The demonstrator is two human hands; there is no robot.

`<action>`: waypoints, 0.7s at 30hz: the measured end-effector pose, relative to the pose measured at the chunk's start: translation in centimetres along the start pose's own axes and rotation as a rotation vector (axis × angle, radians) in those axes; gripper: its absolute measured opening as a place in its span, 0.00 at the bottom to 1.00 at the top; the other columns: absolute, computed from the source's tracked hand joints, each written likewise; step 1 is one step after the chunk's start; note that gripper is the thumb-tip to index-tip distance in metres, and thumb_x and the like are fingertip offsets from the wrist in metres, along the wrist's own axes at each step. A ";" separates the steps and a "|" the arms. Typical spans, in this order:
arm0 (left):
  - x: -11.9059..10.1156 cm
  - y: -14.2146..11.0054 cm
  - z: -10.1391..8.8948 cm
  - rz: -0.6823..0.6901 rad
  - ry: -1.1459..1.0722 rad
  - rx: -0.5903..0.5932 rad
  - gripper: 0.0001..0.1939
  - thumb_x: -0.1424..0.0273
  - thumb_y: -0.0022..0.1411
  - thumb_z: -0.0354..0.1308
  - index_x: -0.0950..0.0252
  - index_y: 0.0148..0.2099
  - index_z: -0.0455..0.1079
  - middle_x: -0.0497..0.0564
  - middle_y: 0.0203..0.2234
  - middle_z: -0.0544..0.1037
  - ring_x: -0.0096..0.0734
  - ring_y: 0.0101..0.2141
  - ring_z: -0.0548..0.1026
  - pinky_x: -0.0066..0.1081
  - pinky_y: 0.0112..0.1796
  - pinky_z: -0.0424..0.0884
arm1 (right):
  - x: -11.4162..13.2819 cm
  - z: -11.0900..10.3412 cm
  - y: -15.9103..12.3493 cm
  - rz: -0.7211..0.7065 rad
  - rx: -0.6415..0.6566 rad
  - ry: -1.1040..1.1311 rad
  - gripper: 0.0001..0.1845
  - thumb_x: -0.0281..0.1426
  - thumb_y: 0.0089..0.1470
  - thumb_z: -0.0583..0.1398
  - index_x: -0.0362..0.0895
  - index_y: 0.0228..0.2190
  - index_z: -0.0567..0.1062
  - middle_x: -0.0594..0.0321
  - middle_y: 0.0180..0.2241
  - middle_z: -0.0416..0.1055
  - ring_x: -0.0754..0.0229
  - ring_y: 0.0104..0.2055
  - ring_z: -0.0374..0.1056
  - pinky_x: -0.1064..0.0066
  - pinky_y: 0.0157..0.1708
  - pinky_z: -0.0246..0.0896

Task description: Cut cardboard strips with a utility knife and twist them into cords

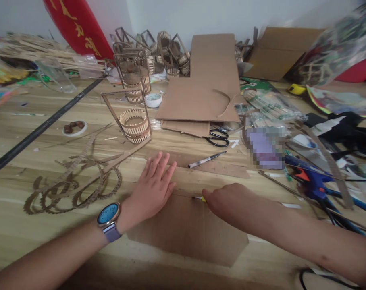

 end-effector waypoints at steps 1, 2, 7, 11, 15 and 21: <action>-0.4 -0.1 0.1 0.006 -0.010 0.017 0.26 0.65 0.74 0.41 0.72 0.68 0.56 0.67 0.68 0.54 0.56 0.69 0.47 0.57 0.63 0.54 | 0.1 -0.3 0.2 0.004 0.005 -0.004 0.10 0.18 0.54 0.58 0.41 0.36 0.75 0.57 0.27 0.79 0.51 0.29 0.78 0.71 0.19 0.54; -0.7 -0.2 0.2 0.010 -0.018 0.040 0.27 0.64 0.74 0.40 0.73 0.68 0.55 0.67 0.68 0.54 0.56 0.69 0.48 0.56 0.63 0.54 | 0.2 -0.5 0.4 0.012 0.008 -0.008 0.11 0.18 0.54 0.58 0.41 0.36 0.76 0.57 0.27 0.79 0.51 0.30 0.78 0.72 0.19 0.54; -1.2 -0.4 1.4 -0.015 -0.038 0.127 0.27 0.64 0.74 0.40 0.73 0.68 0.56 0.65 0.68 0.54 0.55 0.68 0.49 0.57 0.63 0.54 | 0.4 -0.9 1.1 0.010 -0.001 -0.018 0.11 0.18 0.54 0.57 0.41 0.36 0.77 0.55 0.28 0.79 0.50 0.30 0.78 0.71 0.19 0.55; -1.1 -0.5 1.5 -0.012 -0.040 0.127 0.28 0.63 0.74 0.40 0.72 0.69 0.55 0.65 0.68 0.55 0.55 0.68 0.50 0.58 0.63 0.53 | 0.2 -0.6 1.1 0.006 -0.005 -0.028 0.11 0.19 0.54 0.57 0.40 0.36 0.77 0.55 0.27 0.78 0.49 0.29 0.78 0.71 0.18 0.55; -1.0 -0.6 1.4 -0.016 -0.047 0.127 0.27 0.63 0.74 0.39 0.71 0.69 0.55 0.64 0.69 0.54 0.55 0.69 0.49 0.58 0.62 0.54 | 0.0 -0.4 1.1 0.013 -0.008 -0.028 0.10 0.19 0.54 0.57 0.41 0.34 0.76 0.56 0.26 0.78 0.50 0.28 0.77 0.71 0.18 0.53; -1.1 -0.5 1.4 -0.022 -0.042 0.128 0.28 0.63 0.73 0.41 0.71 0.69 0.55 0.65 0.68 0.55 0.56 0.68 0.50 0.59 0.62 0.55 | 0.0 -0.3 1.1 0.028 0.013 -0.029 0.09 0.20 0.55 0.57 0.40 0.36 0.76 0.56 0.25 0.78 0.49 0.28 0.78 0.69 0.19 0.56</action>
Point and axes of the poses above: each hand's wrist, its own y-axis towards the middle knuckle, its own z-axis out of the palm, x = y × z, the point moved 3 cm from there along y, towards the middle knuckle
